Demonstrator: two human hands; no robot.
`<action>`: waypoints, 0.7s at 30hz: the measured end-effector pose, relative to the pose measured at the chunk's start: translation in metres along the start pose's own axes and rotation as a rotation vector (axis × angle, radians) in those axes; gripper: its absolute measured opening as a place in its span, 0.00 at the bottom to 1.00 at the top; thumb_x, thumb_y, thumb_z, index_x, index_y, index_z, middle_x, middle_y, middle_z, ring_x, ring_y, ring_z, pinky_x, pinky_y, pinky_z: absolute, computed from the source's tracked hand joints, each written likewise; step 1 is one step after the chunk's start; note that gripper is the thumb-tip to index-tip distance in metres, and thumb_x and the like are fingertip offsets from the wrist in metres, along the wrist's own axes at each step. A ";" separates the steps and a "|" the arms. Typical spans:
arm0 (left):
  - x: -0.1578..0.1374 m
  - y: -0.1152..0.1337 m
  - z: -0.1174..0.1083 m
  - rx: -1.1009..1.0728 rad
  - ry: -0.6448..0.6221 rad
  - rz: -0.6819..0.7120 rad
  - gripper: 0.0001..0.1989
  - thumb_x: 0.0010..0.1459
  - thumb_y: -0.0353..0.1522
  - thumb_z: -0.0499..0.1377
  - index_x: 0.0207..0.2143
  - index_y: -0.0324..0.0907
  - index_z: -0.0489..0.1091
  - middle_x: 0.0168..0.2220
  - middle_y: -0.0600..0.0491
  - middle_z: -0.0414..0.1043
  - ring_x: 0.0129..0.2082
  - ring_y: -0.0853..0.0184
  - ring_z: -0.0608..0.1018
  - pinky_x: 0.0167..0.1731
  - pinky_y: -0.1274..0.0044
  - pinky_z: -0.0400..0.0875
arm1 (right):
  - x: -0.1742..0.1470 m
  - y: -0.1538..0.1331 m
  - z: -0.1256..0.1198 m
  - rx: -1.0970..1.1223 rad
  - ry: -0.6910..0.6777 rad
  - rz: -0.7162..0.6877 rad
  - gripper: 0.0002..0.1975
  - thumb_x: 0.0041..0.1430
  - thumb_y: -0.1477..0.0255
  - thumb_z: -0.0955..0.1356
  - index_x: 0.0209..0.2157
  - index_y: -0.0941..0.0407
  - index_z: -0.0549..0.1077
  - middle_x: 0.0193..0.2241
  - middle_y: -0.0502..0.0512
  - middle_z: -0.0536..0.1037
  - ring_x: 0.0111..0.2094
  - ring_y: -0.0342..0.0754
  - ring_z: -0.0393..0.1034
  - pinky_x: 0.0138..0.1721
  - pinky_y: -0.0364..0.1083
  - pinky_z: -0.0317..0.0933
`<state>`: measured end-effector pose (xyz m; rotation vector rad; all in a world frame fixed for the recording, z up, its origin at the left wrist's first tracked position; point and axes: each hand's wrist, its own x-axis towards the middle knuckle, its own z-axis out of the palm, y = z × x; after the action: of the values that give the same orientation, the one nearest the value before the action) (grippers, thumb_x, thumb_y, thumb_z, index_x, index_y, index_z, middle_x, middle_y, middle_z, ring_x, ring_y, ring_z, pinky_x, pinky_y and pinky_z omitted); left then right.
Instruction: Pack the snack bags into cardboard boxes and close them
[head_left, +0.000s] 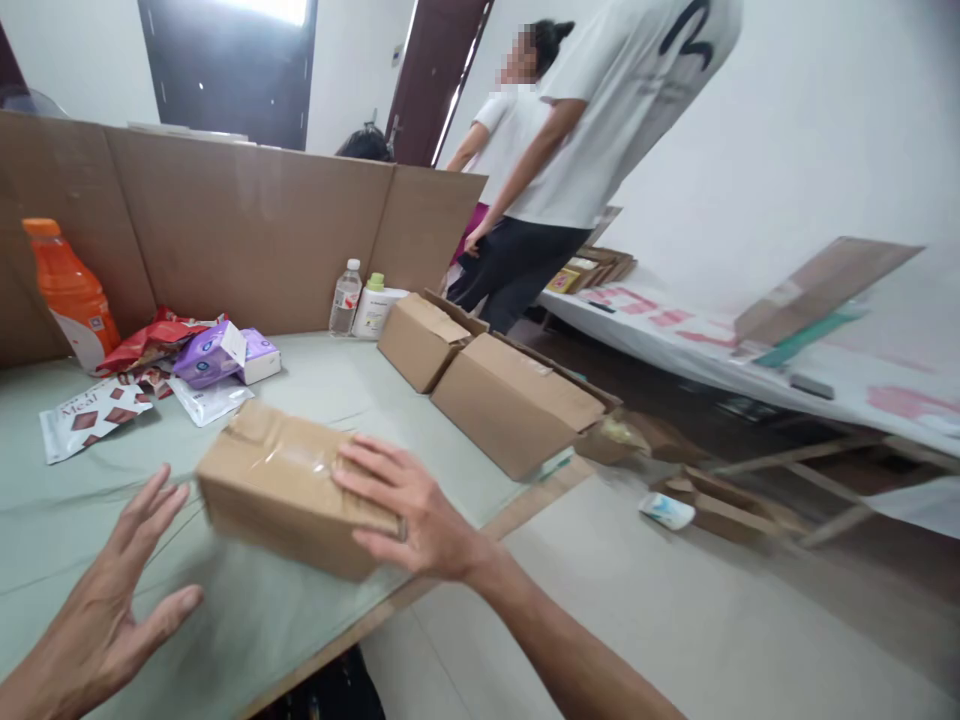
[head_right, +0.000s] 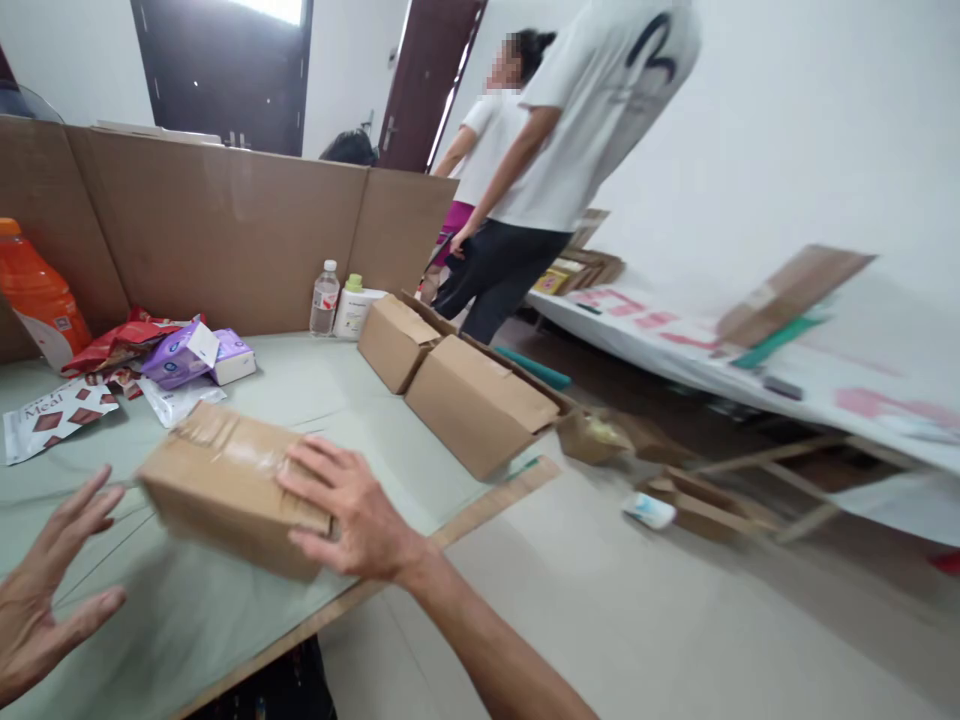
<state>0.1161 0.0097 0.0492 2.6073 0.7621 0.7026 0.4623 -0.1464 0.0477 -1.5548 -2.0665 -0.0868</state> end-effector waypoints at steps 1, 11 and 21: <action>0.005 -0.004 0.010 0.021 -0.027 0.036 0.33 0.72 0.45 0.53 0.75 0.60 0.48 0.78 0.44 0.45 0.72 0.40 0.63 0.61 0.48 0.72 | -0.004 0.016 -0.005 -0.053 0.025 0.079 0.28 0.65 0.61 0.69 0.64 0.55 0.74 0.67 0.67 0.71 0.72 0.64 0.57 0.66 0.66 0.59; -0.006 -0.062 0.095 0.294 0.021 0.216 0.25 0.70 0.41 0.55 0.67 0.50 0.66 0.70 0.41 0.66 0.65 0.45 0.74 0.58 0.54 0.74 | 0.054 0.164 -0.025 -0.420 0.110 0.725 0.24 0.69 0.63 0.65 0.63 0.55 0.74 0.68 0.66 0.69 0.70 0.67 0.57 0.62 0.68 0.61; -0.001 -0.066 0.100 0.381 0.062 0.359 0.23 0.71 0.43 0.55 0.64 0.47 0.69 0.68 0.43 0.69 0.63 0.50 0.74 0.55 0.61 0.72 | 0.097 0.227 -0.011 -0.527 0.185 0.923 0.23 0.67 0.61 0.65 0.59 0.52 0.75 0.61 0.66 0.75 0.63 0.66 0.62 0.58 0.68 0.61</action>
<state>0.1422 0.0446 -0.0624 3.1306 0.4840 0.8050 0.6543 0.0091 0.0412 -2.5528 -1.0590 -0.4286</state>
